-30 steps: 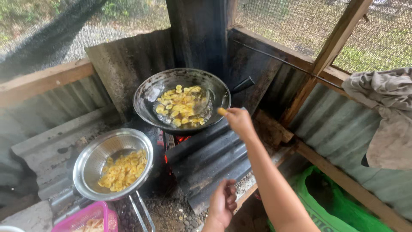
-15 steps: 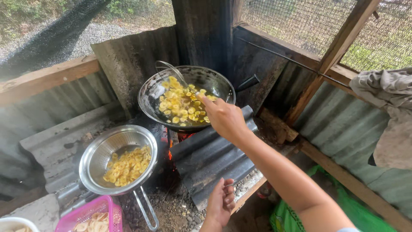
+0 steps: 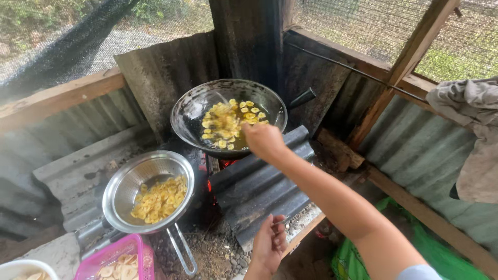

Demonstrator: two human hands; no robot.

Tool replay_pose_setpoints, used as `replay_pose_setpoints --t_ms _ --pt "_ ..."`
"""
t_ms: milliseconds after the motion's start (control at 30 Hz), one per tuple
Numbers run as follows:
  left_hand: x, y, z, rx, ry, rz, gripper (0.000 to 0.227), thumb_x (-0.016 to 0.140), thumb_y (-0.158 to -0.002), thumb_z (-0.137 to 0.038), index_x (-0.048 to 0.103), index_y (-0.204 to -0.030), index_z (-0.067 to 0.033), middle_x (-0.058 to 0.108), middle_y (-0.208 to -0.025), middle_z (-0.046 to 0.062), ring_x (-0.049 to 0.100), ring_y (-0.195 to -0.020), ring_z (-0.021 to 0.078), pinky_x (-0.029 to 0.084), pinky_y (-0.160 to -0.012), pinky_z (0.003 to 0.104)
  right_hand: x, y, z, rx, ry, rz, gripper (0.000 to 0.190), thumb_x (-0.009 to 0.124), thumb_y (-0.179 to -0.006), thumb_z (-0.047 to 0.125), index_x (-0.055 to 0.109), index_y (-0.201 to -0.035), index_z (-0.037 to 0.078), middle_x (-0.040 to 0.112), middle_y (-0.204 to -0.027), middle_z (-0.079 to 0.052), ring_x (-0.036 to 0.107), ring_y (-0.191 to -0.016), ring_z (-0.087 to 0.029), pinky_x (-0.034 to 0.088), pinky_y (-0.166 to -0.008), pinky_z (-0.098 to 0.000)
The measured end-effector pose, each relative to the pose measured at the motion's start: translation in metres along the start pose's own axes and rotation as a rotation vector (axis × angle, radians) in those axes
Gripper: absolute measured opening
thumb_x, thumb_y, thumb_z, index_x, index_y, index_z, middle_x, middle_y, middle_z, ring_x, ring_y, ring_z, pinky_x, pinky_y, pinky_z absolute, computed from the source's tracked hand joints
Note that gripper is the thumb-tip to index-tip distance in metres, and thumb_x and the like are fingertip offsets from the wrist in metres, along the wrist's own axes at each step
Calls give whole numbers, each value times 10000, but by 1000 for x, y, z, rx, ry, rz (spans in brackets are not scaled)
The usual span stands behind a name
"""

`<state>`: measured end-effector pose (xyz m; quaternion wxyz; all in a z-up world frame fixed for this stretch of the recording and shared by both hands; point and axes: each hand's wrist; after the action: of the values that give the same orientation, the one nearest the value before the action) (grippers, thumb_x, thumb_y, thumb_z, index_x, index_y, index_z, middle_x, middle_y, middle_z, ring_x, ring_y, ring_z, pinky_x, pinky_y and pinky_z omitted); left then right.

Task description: The person fries banana slices in a large pan over an open flame, stirring them with a wooden tool and then transferring the fried chips into a metal strainer held over the pan.

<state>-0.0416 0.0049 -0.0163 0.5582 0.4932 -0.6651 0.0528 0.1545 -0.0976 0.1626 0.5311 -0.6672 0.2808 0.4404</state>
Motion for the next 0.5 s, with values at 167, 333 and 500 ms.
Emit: replay_pose_setpoints --t_ms 167,333,500 --pt "-2 1 -5 30 26 -4 325 552 -1009 -362 648 -1085 -60 529 -730 -20 365 -520 72 264 -454 247 -4 -11 -25 -6 -20 -137 371 563 -891 74 677 -1238 139 694 -805 -163 708 -664 -356 554 -553 -463" --pt "4 -3 -2 13 49 13 314 559 -1015 -344 638 -1089 -49 535 -736 -11 362 -515 75 278 -470 256 17 -30 -39 40 30 31 291 581 -883 89 681 -1153 128 712 -853 -124 721 -791 -348 563 -655 -483" --pt "-2 -5 -8 40 51 24 328 553 -1010 -355 648 -1075 -48 536 -726 -14 365 -510 76 271 -467 261 -14 -22 -54 121 44 69 269 610 -878 128 740 -1093 225 717 -928 -117 720 -866 -333 569 -719 -466"
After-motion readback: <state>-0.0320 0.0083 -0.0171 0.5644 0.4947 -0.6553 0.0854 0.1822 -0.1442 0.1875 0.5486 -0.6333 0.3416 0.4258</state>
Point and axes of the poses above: each hand's wrist, its own y-axis away from the middle knuckle, its own x-axis out of the palm, z = x × y
